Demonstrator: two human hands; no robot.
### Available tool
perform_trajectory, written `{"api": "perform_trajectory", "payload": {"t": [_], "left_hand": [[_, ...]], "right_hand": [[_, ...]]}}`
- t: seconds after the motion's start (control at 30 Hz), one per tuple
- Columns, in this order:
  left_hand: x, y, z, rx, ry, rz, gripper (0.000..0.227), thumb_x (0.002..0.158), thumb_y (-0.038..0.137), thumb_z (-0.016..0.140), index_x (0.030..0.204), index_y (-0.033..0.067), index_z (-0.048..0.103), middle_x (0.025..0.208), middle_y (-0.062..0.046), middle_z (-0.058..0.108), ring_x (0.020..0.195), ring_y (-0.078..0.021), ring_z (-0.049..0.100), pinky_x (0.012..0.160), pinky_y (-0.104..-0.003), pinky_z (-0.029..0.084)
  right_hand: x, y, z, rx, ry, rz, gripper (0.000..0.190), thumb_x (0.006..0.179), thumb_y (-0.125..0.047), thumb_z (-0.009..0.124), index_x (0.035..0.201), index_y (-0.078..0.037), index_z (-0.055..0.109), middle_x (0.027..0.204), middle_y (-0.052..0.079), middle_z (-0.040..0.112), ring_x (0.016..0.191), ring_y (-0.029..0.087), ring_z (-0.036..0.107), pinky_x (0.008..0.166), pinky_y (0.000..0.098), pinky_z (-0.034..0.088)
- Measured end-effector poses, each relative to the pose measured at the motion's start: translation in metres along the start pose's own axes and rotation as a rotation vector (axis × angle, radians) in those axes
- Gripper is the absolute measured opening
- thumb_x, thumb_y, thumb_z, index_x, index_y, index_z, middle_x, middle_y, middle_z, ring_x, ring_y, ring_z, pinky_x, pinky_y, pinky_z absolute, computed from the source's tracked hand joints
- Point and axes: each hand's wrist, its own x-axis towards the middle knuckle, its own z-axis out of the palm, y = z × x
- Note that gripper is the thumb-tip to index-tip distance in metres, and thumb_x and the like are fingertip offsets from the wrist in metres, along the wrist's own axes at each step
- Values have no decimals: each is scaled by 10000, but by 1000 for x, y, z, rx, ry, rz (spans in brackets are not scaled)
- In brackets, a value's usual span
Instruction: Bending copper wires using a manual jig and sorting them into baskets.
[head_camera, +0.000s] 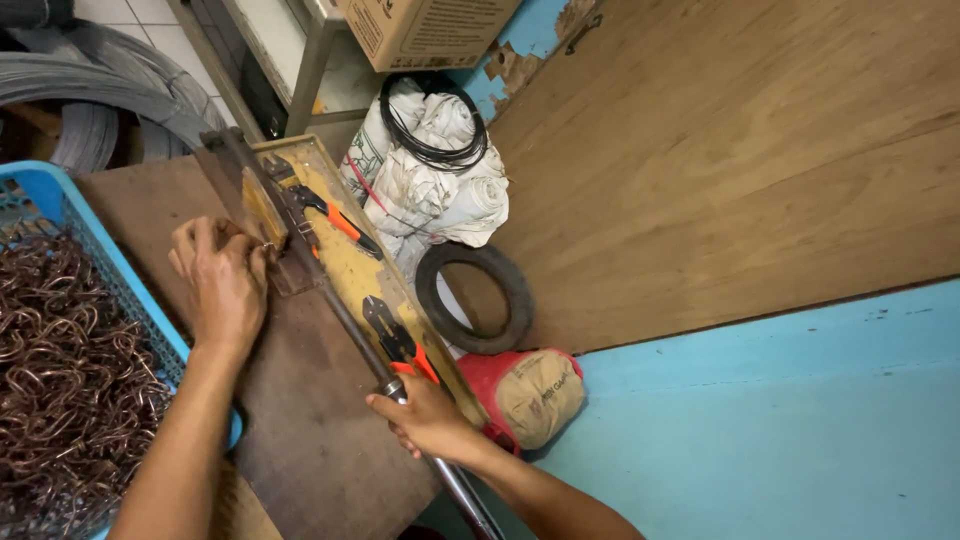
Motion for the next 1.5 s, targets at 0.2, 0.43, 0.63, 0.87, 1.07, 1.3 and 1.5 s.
{"api": "perform_trajectory", "payload": {"t": [0.2,0.43,0.63,0.87,1.07,1.3,1.5], "left_hand": [[2,-6,9,26,22,35,195,992,103,708,904,-60,771,1234,-195,566,1280,-397,448,1038,-564,481],[6,-5,0,4,43,79,174,1003,113,727,929,-35,782,1130,-151,585,1105,-307,450,972,-424,413],[9,-4,-9,-56,68,136,143,889,77,718,937,-55,747,1192,-182,546,1144,-351,444,954,-467,369],[10,3,-19,7,39,159,173,884,99,678,973,-23,762,1165,-183,564,1159,-373,483,974,-485,405],[21,5,-15,46,23,148,168,927,111,679,956,-15,785,1142,-169,562,1111,-347,478,926,-451,419],[11,10,-24,-73,63,134,136,916,78,706,951,-31,781,1134,-174,533,1094,-355,456,939,-457,388],[18,8,-14,-42,-45,29,153,899,62,800,1038,-2,799,1144,-110,533,1100,-278,458,913,-404,429]], "right_hand": [[1,2,2,-49,-11,-49,223,1031,-205,606,872,-84,506,526,-19,435,347,109,387,330,283,326],[5,10,5,-315,95,-94,277,1048,-296,603,888,-81,535,567,16,498,343,175,470,357,326,386],[23,33,11,-524,241,-218,316,1003,-378,647,875,-90,632,669,4,564,563,167,536,557,335,441],[34,60,18,-521,337,-386,222,959,-297,687,1037,-92,723,733,30,655,587,203,587,556,357,473],[35,49,16,-461,340,-474,253,966,-286,658,1112,-92,730,877,39,743,715,215,687,656,341,537],[32,59,15,-482,288,-416,188,971,-242,668,1083,-94,700,784,30,637,634,191,575,591,349,473],[32,41,16,-486,309,-350,219,945,-234,658,1043,-47,715,760,83,731,580,239,637,543,355,508]]}}
